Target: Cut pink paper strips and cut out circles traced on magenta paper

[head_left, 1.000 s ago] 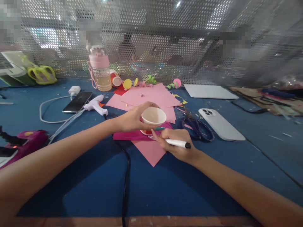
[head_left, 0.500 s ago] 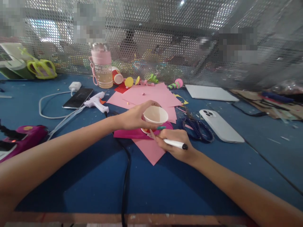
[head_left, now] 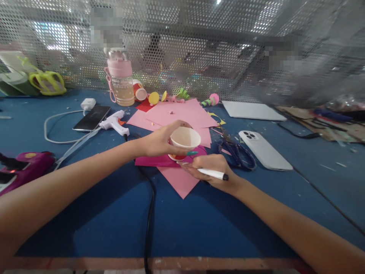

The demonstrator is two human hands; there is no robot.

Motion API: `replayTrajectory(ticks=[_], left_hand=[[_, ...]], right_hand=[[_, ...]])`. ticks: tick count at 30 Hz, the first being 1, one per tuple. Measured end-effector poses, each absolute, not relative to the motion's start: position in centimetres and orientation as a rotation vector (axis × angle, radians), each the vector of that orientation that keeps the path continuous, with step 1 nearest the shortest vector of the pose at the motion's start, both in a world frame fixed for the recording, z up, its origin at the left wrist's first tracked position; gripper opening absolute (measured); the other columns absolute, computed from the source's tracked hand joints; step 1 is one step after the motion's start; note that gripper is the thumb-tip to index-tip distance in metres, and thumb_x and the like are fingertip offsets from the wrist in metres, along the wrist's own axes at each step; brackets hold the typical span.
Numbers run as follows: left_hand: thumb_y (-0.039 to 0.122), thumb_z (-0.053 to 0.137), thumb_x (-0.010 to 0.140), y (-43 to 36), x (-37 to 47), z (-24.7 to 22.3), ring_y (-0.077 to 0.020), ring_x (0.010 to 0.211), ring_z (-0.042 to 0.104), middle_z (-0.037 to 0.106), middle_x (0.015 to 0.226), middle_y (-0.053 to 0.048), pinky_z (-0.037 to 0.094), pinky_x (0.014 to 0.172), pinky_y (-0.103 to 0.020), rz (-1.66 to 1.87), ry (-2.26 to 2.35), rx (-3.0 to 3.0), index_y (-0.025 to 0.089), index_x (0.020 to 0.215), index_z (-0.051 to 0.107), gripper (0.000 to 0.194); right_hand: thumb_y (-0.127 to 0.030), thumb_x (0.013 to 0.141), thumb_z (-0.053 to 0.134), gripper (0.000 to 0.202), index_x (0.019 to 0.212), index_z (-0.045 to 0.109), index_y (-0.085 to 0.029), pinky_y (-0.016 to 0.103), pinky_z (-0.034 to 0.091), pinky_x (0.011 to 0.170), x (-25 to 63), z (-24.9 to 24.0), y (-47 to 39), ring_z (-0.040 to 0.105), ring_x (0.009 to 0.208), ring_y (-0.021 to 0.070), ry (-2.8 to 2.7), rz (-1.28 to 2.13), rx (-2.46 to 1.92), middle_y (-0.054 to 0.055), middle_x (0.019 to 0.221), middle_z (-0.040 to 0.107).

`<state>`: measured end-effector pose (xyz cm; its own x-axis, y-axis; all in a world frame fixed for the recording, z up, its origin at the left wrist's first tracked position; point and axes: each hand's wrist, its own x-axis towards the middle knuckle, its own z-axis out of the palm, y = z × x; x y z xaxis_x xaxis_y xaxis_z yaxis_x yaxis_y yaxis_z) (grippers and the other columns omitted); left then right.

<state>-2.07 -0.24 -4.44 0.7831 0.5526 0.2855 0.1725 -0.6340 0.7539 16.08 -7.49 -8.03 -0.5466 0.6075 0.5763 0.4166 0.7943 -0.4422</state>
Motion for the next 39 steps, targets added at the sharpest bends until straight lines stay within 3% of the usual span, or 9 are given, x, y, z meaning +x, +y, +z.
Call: replayTrajectory(ticks=[9, 18, 31, 39], left_hand=[[0.029, 0.066, 0.068, -0.2, -2.0, -4.4, -0.0216, 0.100, 0.053, 0.053, 0.111, -0.010, 0.043, 0.084, -0.035, 0.650, 0.542, 2.231, 0.016, 0.112, 0.043, 0.051], [0.031, 0.066, 0.067, -0.4, -2.0, -4.1, -0.0225, 0.099, 0.053, 0.053, 0.111, -0.010, 0.044, 0.082, -0.036, 0.638, 0.594, 2.185, 0.018, 0.112, 0.043, 0.052], [0.030, 0.066, 0.067, -0.6, -2.0, -4.2, -0.0224, 0.103, 0.052, 0.052, 0.114, -0.011, 0.042, 0.087, -0.037, 0.655, 0.623, 2.208, 0.016, 0.115, 0.043, 0.055], [0.030, 0.066, 0.066, -0.5, -2.0, -4.2, -0.0228, 0.101, 0.053, 0.053, 0.113, -0.010, 0.043, 0.086, -0.037, 0.652, 0.626, 2.208, 0.017, 0.114, 0.043, 0.055]], right_hand=[[-0.031, 0.084, 0.051, 0.035, 0.053, 0.043, -0.018, 0.018, 0.029, 0.037, 17.5, -8.5, -6.9, 0.037, 0.038, 0.0044, -2.132, 0.465, -0.792, -0.006, 0.044, 0.040], [-0.045, 0.069, 0.065, 0.034, 0.055, 0.050, -0.018, 0.020, 0.032, 0.033, 18.0, -8.2, -6.3, 0.044, 0.033, 0.0075, -1.936, 0.818, -0.931, -0.005, 0.041, 0.050], [-0.044, 0.057, 0.074, 0.037, 0.054, 0.048, -0.017, 0.019, 0.034, 0.028, 18.6, -8.3, -5.5, 0.045, 0.029, 0.0073, -1.651, 1.143, -0.974, -0.005, 0.039, 0.052], [-0.039, 0.057, 0.075, 0.037, 0.056, 0.043, -0.019, 0.017, 0.032, 0.023, 18.8, -8.3, -4.9, 0.049, 0.027, 0.0103, -1.519, 1.289, -0.999, -0.005, 0.036, 0.053]])
